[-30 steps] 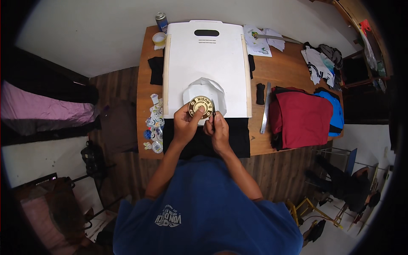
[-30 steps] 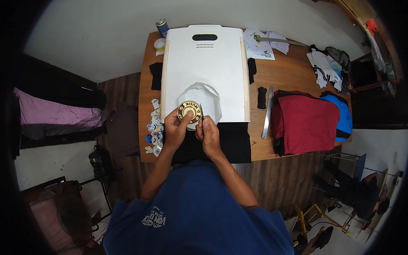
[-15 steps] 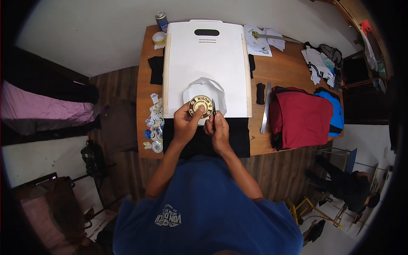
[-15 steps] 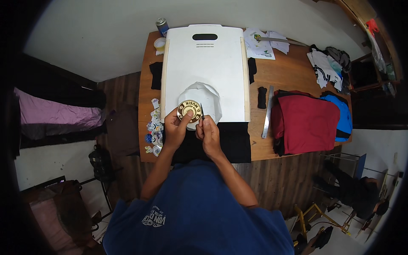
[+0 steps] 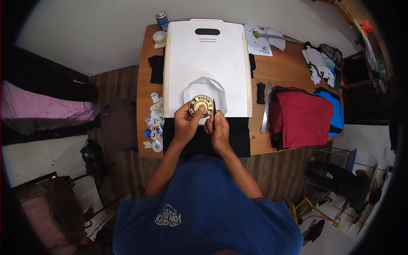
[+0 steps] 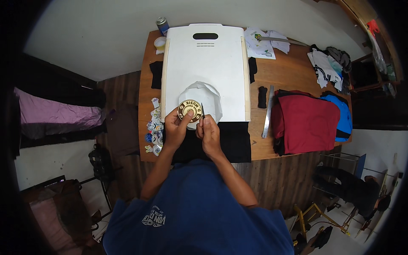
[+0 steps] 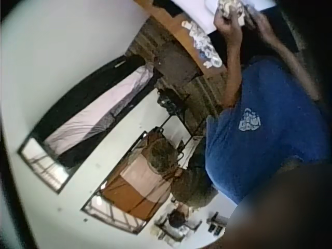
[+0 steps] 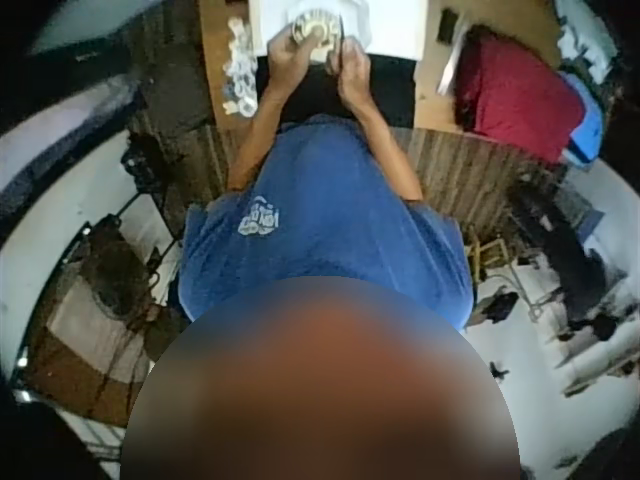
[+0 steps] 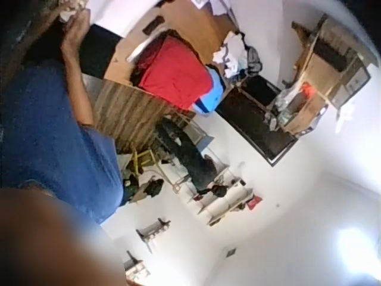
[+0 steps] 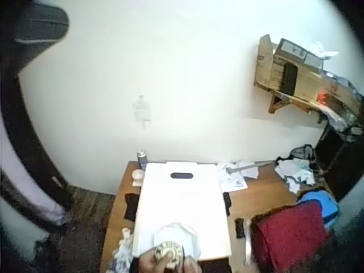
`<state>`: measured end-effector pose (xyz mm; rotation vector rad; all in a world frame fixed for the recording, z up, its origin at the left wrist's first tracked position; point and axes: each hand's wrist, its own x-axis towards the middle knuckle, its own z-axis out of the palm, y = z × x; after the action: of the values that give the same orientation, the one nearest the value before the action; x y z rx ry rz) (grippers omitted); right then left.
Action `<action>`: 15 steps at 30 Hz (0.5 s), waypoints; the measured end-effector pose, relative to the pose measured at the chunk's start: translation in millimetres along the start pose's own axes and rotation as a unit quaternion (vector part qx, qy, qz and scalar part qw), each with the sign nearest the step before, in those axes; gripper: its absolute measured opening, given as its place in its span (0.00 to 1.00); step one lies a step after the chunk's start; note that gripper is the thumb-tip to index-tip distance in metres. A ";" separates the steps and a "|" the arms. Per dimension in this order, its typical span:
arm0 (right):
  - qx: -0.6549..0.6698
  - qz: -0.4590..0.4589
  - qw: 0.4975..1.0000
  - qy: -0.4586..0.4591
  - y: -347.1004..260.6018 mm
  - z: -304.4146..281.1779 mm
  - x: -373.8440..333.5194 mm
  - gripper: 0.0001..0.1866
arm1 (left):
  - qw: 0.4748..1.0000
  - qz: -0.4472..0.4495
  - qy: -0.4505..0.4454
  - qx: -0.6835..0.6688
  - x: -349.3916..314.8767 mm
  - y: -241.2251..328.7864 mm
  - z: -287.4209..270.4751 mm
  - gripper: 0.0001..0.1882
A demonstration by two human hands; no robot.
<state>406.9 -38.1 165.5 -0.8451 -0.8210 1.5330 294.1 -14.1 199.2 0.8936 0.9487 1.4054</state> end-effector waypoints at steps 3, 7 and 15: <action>-0.002 0.004 1.000 -0.001 -1.6 -0.4 -0.3 0.19 | 1.000 -0.002 0.006 -0.005 -0.7 -0.4 0.4 0.07; 0.021 -0.032 0.999 -0.023 -2.2 0.7 -1.8 0.18 | 1.000 0.001 0.014 0.002 0.1 -2.1 0.2 0.07; 0.013 0.010 1.000 -0.006 -1.2 4.1 -2.2 0.18 | 1.000 -0.003 0.017 0.002 -1.8 -3.2 2.1 0.07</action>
<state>404.1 -40.4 168.8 -0.8281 -0.8027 1.5645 297.4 -15.7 197.0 0.8719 0.9799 1.4188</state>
